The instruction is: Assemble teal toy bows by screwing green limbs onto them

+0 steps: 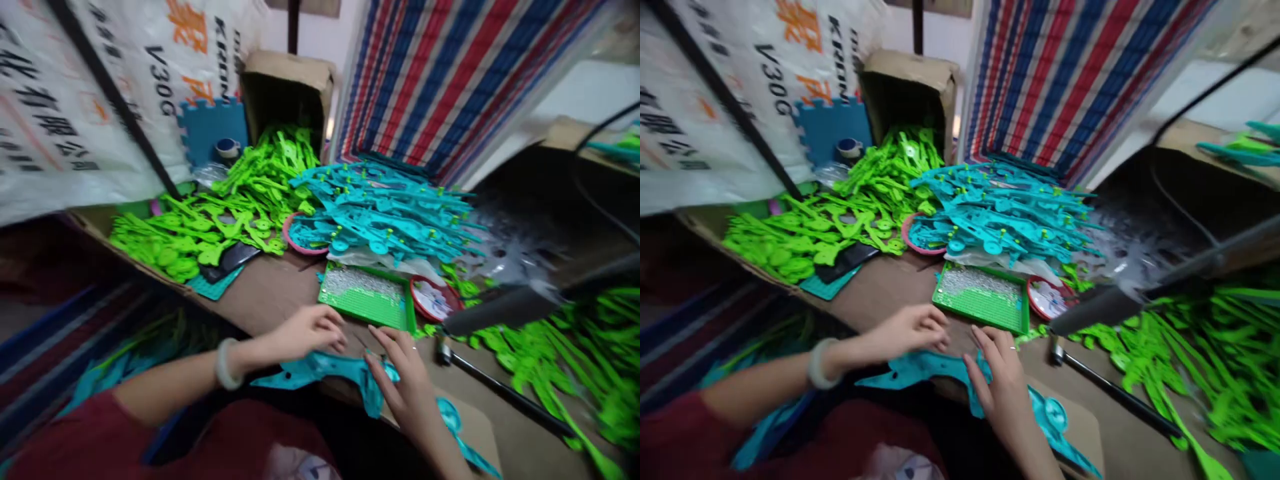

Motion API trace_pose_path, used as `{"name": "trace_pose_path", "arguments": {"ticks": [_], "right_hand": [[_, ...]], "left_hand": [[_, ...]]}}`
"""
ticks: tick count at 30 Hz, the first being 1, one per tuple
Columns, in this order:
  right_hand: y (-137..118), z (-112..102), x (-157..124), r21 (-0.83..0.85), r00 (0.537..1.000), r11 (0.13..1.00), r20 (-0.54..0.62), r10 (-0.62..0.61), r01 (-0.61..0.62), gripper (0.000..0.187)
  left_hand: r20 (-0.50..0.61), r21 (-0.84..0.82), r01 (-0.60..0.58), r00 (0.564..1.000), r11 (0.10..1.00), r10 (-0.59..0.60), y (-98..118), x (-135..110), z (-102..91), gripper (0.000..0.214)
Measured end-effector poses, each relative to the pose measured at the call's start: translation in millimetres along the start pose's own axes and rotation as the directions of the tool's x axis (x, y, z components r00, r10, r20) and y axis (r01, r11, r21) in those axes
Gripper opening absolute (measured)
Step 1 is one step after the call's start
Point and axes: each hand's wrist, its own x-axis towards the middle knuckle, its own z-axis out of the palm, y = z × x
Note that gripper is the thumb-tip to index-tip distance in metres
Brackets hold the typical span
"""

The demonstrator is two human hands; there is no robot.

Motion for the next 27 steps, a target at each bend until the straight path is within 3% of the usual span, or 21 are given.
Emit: {"name": "trace_pose_path", "arguments": {"ticks": [3, 5, 8, 10, 12, 15, 18, 21, 23, 25, 27], "right_hand": [[-14.4, 14.2, 14.0, 0.218, 0.995, 0.974, -0.062, 0.079, -0.063, 0.024], [-16.6, 17.8, 23.6, 0.265, 0.98, 0.954, -0.104, 0.172, -0.14, 0.02], [-4.5, 10.5, 31.4, 0.206, 0.961, 0.947, -0.072, 0.267, -0.248, 0.021], [11.5, -2.1, 22.0, 0.092, 0.961, 0.964, 0.144, 0.236, -0.251, 0.034], [25.4, -15.4, 0.5, -0.048, 0.906, 0.975, 0.362, 0.218, -0.215, 0.057], [35.6, -24.4, -37.3, -0.2, 0.831, 0.956, 0.477, 0.286, -0.214, 0.083], [41.4, -18.1, -62.0, -0.253, 0.847, 0.945, 0.438, 0.302, -0.207, 0.067], [47.6, -8.0, -70.6, -0.261, 0.896, 0.951, 0.362, 0.257, -0.168, 0.049], [50.8, -4.2, -71.6, -0.257, 0.911, 0.955, 0.342, 0.23, -0.145, 0.048], [52.1, -3.4, -71.2, -0.255, 0.914, 0.958, 0.344, 0.215, -0.129, 0.048], [51.3, -4.3, -70.2, -0.26, 0.915, 0.958, 0.344, 0.209, -0.121, 0.048]], "left_hand": [[-0.041, -0.019, -0.096, 0.995, 0.995, 0.095, -12.2, 10.5, 41.3, 0.022], [-0.059, -0.034, -0.123, 0.991, 0.992, 0.121, -8.9, 9.5, 41.3, 0.023], [-0.121, -0.042, -0.128, 0.985, 0.991, 0.122, -1.0, 2.0, 2.1, 0.026], [-0.268, 0.086, -0.107, 0.955, 0.991, 0.127, -3.3, 5.2, -33.3, 0.031], [-0.368, 0.191, -0.026, 0.925, 0.981, 0.096, -10.8, 12.3, -60.6, 0.035], [-0.443, 0.201, 0.097, 0.897, 0.975, 0.002, -18.6, 12.7, -77.7, 0.033], [-0.506, 0.135, 0.109, 0.862, 0.985, -0.025, -13.4, 1.3, -77.0, 0.027], [-0.559, 0.133, 0.027, 0.828, 0.991, 0.052, -4.2, -5.8, -71.1, 0.028], [-0.52, 0.13, 0.029, 0.853, 0.991, 0.043, -1.9, -1.5, -63.6, 0.037], [-0.419, 0.118, 0.046, 0.908, 0.992, 0.008, -1.9, 11.1, -50.7, 0.046], [-0.312, 0.116, -0.016, 0.949, 0.993, 0.052, 1.2, 28.5, -32.6, 0.046]]}}
